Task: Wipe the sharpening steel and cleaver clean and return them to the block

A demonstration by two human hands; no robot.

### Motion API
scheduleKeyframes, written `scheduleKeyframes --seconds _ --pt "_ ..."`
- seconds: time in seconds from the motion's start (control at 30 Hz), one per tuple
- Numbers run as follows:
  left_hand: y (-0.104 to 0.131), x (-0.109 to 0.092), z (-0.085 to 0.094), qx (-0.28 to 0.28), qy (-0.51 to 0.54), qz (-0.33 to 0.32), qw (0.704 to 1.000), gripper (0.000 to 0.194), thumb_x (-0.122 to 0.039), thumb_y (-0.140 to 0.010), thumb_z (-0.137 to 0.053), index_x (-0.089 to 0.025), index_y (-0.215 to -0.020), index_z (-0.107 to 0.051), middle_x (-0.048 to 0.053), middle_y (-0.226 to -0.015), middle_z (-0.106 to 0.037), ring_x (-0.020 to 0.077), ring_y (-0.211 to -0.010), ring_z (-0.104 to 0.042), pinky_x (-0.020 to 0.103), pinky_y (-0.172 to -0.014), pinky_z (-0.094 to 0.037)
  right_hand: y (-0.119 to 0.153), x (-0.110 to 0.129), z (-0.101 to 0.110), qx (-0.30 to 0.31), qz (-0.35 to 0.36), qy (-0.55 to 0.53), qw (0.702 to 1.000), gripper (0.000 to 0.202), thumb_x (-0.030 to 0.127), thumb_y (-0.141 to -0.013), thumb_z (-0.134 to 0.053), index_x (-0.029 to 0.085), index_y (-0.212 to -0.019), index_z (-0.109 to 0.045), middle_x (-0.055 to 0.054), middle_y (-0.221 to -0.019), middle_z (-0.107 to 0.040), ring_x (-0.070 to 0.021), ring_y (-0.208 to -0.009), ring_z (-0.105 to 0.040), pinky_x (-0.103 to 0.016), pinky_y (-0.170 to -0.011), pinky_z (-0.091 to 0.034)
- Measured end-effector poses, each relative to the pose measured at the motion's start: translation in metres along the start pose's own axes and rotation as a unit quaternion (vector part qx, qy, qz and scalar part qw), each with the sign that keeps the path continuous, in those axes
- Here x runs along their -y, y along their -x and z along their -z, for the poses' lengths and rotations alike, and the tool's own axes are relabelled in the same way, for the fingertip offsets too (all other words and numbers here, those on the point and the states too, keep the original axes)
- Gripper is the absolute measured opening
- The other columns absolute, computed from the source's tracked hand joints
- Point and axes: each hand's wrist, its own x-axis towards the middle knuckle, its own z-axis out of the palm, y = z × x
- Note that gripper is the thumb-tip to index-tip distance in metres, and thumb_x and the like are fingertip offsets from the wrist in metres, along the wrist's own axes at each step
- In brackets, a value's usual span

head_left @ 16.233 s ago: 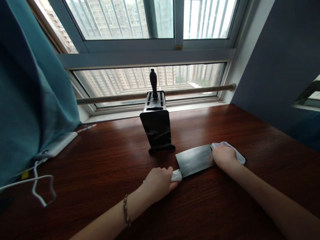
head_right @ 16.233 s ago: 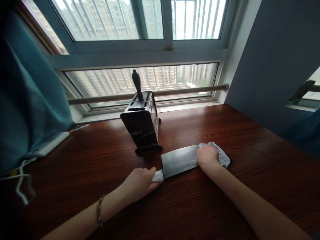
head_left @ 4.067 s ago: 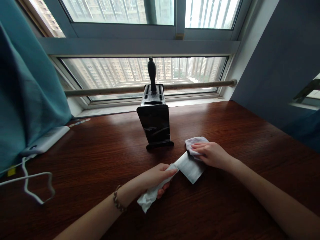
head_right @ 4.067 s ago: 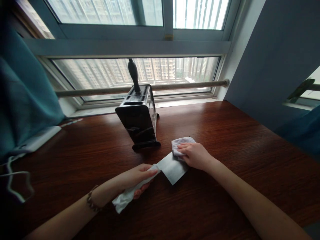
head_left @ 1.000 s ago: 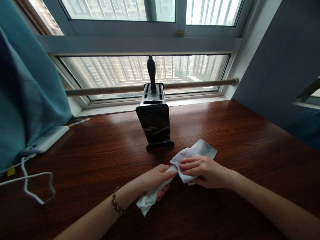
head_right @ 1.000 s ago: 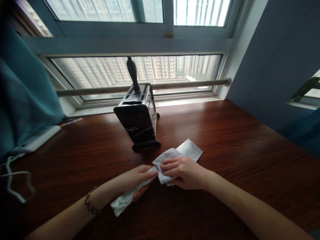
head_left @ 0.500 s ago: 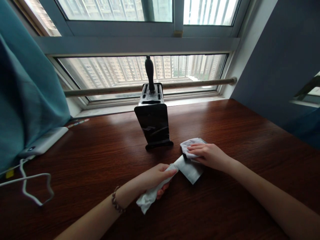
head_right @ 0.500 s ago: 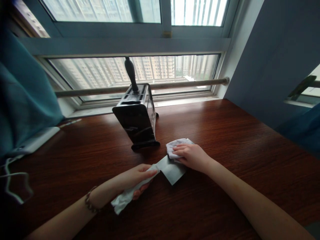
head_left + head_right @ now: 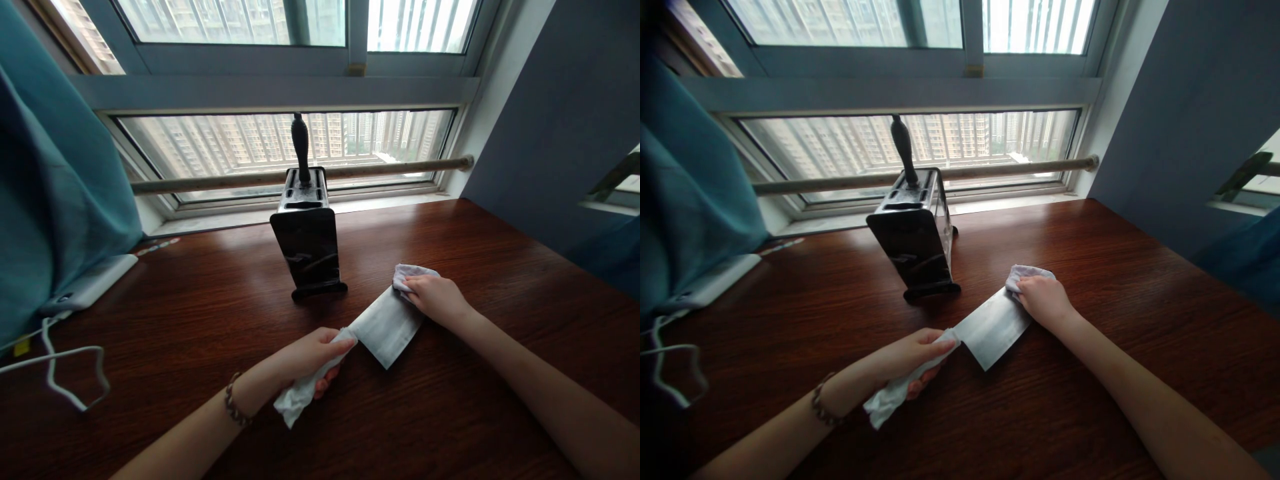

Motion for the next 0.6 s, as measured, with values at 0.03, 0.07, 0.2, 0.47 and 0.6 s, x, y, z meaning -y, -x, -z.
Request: scheduleKeyframes --seconds 0.03,0.07,0.2,0.47,0.6 --pt "0.0 0.0 0.0 0.0 -0.001 0.0 1.0 0.044 -0.062 -0.077 -0.051 -0.02 -0.084 -0.039 -0.008 -0.045 -0.045 0.0057 -0.03 -0.037 0.015 -0.033 -0.026 0.001 0.002 0.001 0.004 -0.007 0.014 1.0 0.028 0.029 -0.087 -0.04 0.023 -0.092 -0.067 -0.005 -0.099 -0.068 -0.0256 -0.09 -0.064 -0.037 -0.064 -0.052" --pt "0.0 0.001 0.0 0.001 -0.001 -0.001 1.0 0.044 -0.062 -0.078 -0.051 -0.02 -0.085 -0.039 -0.008 -0.045 -0.045 0.0058 -0.03 -0.037 0.015 -0.033 -0.026 0.002 0.004 0.002 0.008 -0.015 0.028 0.999 0.029 0.029 -0.087 -0.04 0.021 -0.088 -0.067 -0.006 -0.094 -0.069 -0.0261 -0.086 -0.065 -0.037 -0.063 -0.051" --pt "-0.001 0.002 0.001 0.008 0.001 -0.007 1.0 0.043 -0.061 -0.078 -0.05 -0.02 -0.083 -0.038 -0.008 -0.044 -0.044 0.006 -0.031 -0.037 0.015 -0.032 -0.027 0.008 0.015 0.009 0.037 -0.051 0.074 0.995 0.031 0.029 -0.087 -0.04 0.016 -0.078 -0.067 -0.011 -0.081 -0.069 -0.028 -0.076 -0.065 -0.036 -0.061 -0.049" --pt "-0.001 0.004 0.002 0.011 0.013 -0.01 1.0 0.04 -0.059 -0.079 -0.051 -0.02 -0.083 -0.039 -0.007 -0.046 -0.045 0.0061 -0.032 -0.039 0.014 -0.032 -0.029 0.019 0.03 0.021 0.071 -0.073 0.097 0.99 0.029 0.016 -0.086 -0.04 0.011 -0.078 -0.067 -0.016 -0.074 -0.066 -0.024 -0.07 -0.065 -0.029 -0.058 -0.045" --pt "-0.001 0.003 0.002 0.011 0.008 -0.013 1.0 0.041 -0.059 -0.079 -0.051 -0.02 -0.083 -0.039 -0.007 -0.047 -0.045 0.006 -0.032 -0.039 0.015 -0.032 -0.029 0.024 0.041 0.026 0.069 -0.03 0.098 0.992 0.028 0.012 -0.084 -0.04 0.011 -0.073 -0.066 -0.015 -0.071 -0.066 -0.0241 -0.068 -0.064 -0.029 -0.056 -0.043"
